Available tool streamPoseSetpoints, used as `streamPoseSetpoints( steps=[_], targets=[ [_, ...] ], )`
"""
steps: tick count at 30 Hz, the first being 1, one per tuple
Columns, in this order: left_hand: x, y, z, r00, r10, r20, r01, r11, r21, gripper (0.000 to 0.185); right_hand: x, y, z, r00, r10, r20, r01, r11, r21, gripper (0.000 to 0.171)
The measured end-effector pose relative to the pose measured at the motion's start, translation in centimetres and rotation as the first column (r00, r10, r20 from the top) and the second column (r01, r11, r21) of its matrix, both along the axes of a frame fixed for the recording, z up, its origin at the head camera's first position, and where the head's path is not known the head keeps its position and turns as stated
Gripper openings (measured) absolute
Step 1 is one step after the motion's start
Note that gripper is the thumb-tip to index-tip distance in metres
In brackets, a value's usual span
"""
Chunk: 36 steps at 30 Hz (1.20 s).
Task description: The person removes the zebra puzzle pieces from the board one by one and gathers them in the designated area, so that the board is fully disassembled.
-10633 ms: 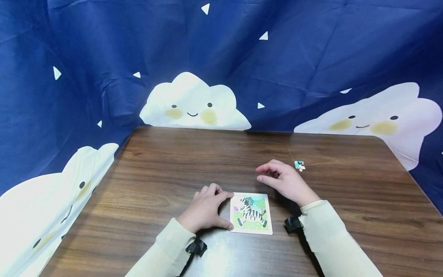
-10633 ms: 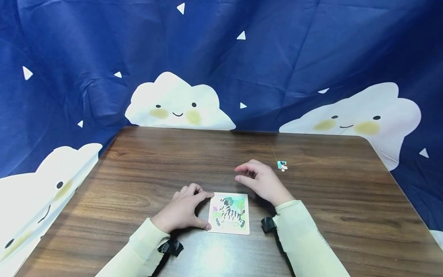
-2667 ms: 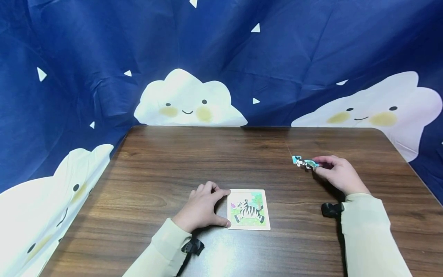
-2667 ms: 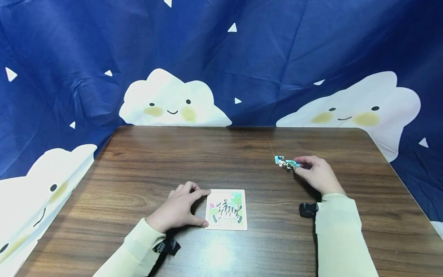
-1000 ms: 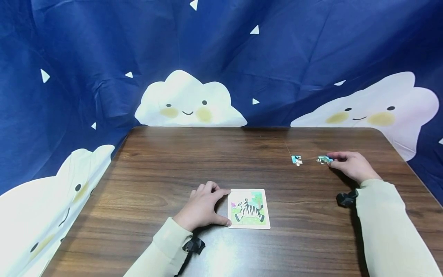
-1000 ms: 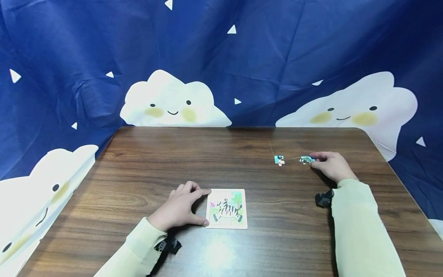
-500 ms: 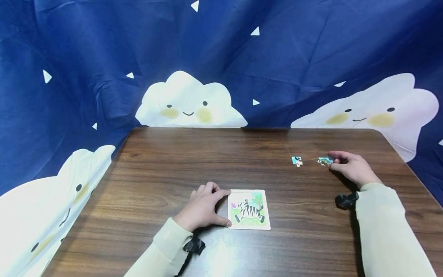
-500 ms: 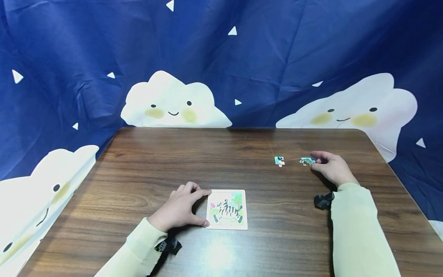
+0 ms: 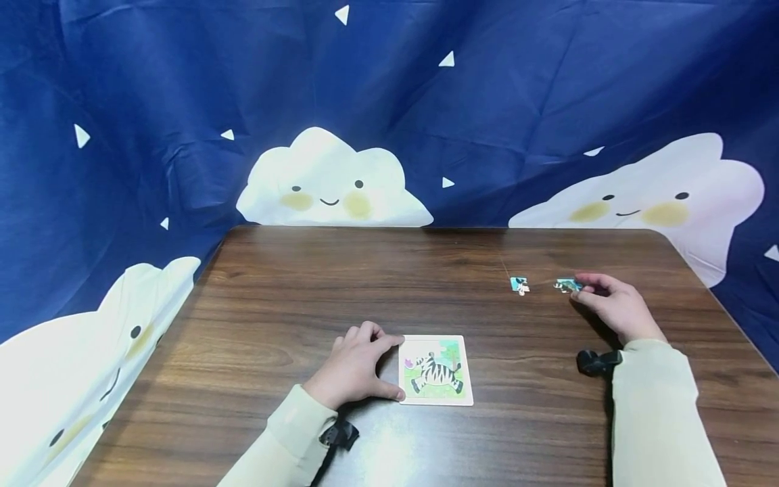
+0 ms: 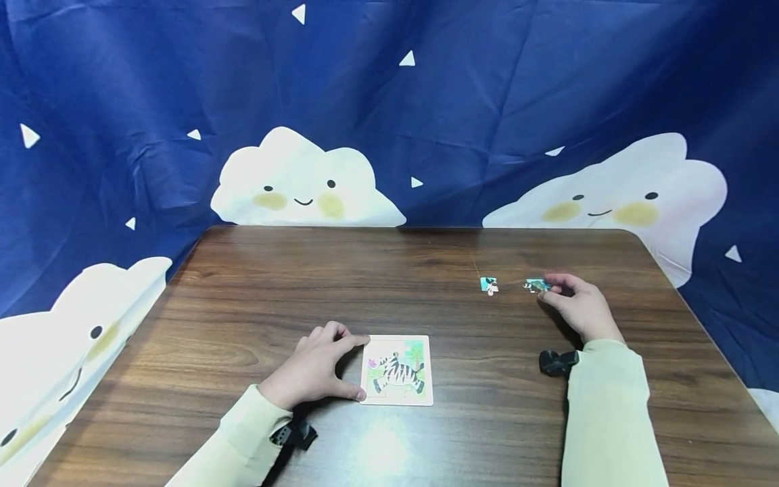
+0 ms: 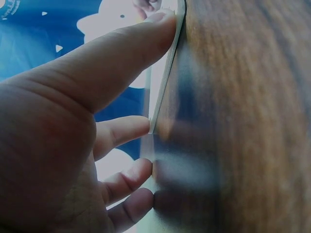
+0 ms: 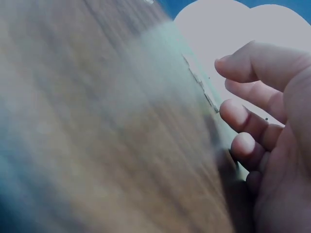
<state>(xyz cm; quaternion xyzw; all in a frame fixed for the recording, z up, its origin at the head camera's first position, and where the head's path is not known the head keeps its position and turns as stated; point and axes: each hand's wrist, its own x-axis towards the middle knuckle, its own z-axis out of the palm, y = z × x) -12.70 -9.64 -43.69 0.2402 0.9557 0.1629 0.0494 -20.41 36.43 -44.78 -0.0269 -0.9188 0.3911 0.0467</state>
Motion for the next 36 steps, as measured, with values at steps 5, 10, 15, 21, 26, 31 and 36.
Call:
streamPoseSetpoints(
  steps=[5, 10, 15, 21, 26, 31, 36],
  targets=[
    [0.0, 0.1, 0.0, 1.0, 0.0, 0.0, 0.0, 1.0, 0.002, 0.088, 0.6, -0.4, 0.0, 0.999, -0.044, -0.01, 0.044, 0.999, -0.018, 0.047],
    [0.0, 0.0, 0.1, 1.0, 0.002, 0.0, -0.002, 1.0, -0.004, 0.088, 0.9, -1.1, 0.1, 0.993, -0.118, -0.022, 0.113, 0.98, -0.165, 0.045],
    [-0.1, 0.0, 0.3, 1.0, 0.001, 0.003, -0.001, 1.0, -0.003, 0.089, 0.9, -2.5, 1.2, 0.992, -0.098, -0.082, 0.087, 0.987, -0.134, 0.04],
    [0.0, 0.0, 0.2, 1.0, -0.001, 0.012, 0.001, 1.0, -0.006, 0.089, 1.1, -4.9, 2.9, 0.99, -0.022, -0.138, 0.022, 1.0, -0.005, 0.035],
    [0.0, 0.1, 0.1, 1.0, -0.007, 0.004, 0.007, 1.0, -0.006, 0.088, 1.2, -6.7, 4.1, 0.974, 0.071, -0.217, -0.064, 0.997, 0.04, 0.023],
    [0.1, 0.1, 0.3, 1.0, -0.005, 0.008, 0.005, 1.0, -0.001, 0.088, 1.2, -8.7, 4.4, 0.959, 0.165, -0.229, -0.16, 0.986, 0.04, 0.018],
    [0.2, 0.0, 0.2, 1.0, -0.004, 0.003, 0.004, 1.0, 0.006, 0.088, 1.2, -10.6, 4.2, 0.95, 0.252, -0.185, -0.242, 0.967, 0.073, 0.018]
  ],
)
